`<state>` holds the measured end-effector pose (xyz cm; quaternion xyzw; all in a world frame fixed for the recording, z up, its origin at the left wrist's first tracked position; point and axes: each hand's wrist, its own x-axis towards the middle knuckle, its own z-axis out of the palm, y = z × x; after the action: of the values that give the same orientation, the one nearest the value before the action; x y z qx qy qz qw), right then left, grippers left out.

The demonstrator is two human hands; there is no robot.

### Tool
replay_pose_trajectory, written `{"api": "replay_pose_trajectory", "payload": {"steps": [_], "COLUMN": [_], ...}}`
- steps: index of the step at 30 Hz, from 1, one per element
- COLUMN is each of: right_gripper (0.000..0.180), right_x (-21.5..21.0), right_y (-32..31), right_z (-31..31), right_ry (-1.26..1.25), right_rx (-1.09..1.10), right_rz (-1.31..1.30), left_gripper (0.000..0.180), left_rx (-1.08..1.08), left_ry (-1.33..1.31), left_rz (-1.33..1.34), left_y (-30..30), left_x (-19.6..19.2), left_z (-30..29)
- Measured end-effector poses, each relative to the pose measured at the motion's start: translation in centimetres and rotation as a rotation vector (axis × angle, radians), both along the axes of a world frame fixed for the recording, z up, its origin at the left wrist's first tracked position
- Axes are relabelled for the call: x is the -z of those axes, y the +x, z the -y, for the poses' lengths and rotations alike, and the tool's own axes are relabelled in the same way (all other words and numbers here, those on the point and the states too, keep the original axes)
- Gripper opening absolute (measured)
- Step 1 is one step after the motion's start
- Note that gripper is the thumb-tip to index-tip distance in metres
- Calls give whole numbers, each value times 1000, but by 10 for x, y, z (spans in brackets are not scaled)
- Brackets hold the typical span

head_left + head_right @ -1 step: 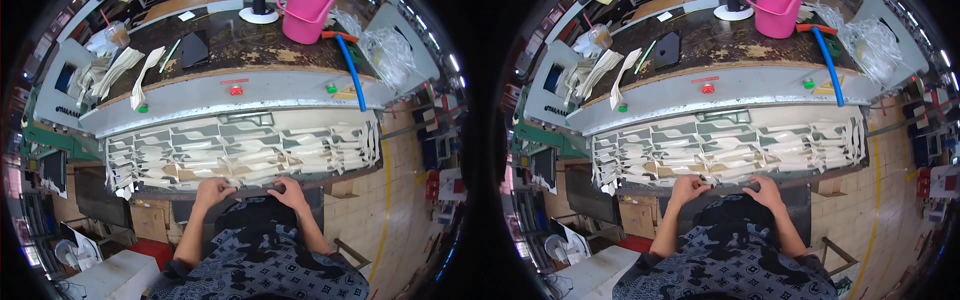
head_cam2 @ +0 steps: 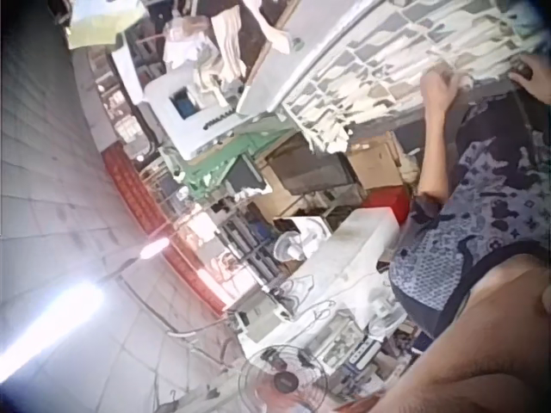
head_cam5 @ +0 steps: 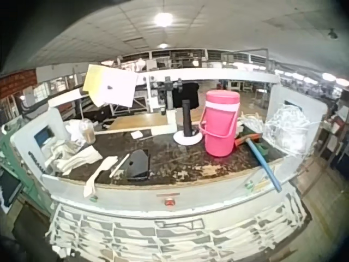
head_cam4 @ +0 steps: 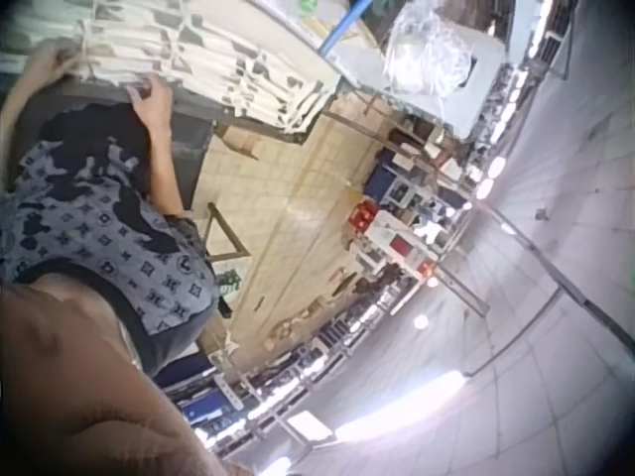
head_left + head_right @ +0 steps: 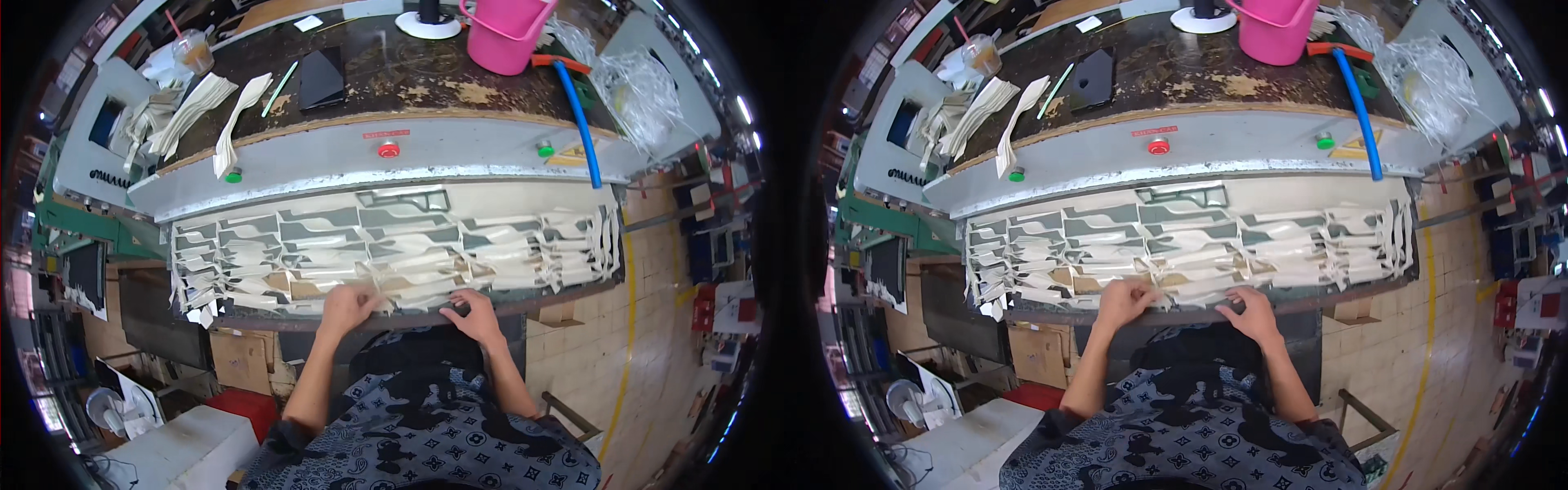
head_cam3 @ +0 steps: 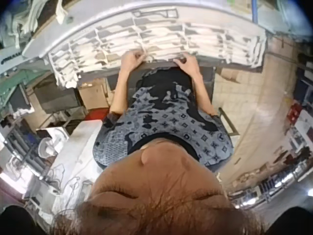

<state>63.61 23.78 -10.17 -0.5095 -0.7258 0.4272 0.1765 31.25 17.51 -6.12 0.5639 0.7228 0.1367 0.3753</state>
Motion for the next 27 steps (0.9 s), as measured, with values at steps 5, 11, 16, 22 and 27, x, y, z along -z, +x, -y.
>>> {"api": "replay_pose_trajectory", "payload": {"steps": [5, 11, 16, 22, 27], "right_gripper": [47, 76, 76, 64, 58], "right_x": [11, 34, 38, 31, 36], "right_y": [-28, -46, -34, -66, -103], "right_z": [-68, -106, -84, -84, -123], "right_ry": [368, 334, 345, 296, 177], "right_rx": [103, -83, -106, 63, 334], "right_rz": [-40, 199, 240, 44, 248], "left_gripper": [45, 55, 54, 61, 49], "left_rx": [26, 257, 142, -576, -645], "left_ry": [666, 465, 577, 1122, 1149], "left_rz": [-44, -29, 171, 693, 724], "left_y": [37, 55, 21, -22, -23], "left_x": [29, 79, 16, -3, -3], "left_z": [-135, -176, -126, -54, -11]}}
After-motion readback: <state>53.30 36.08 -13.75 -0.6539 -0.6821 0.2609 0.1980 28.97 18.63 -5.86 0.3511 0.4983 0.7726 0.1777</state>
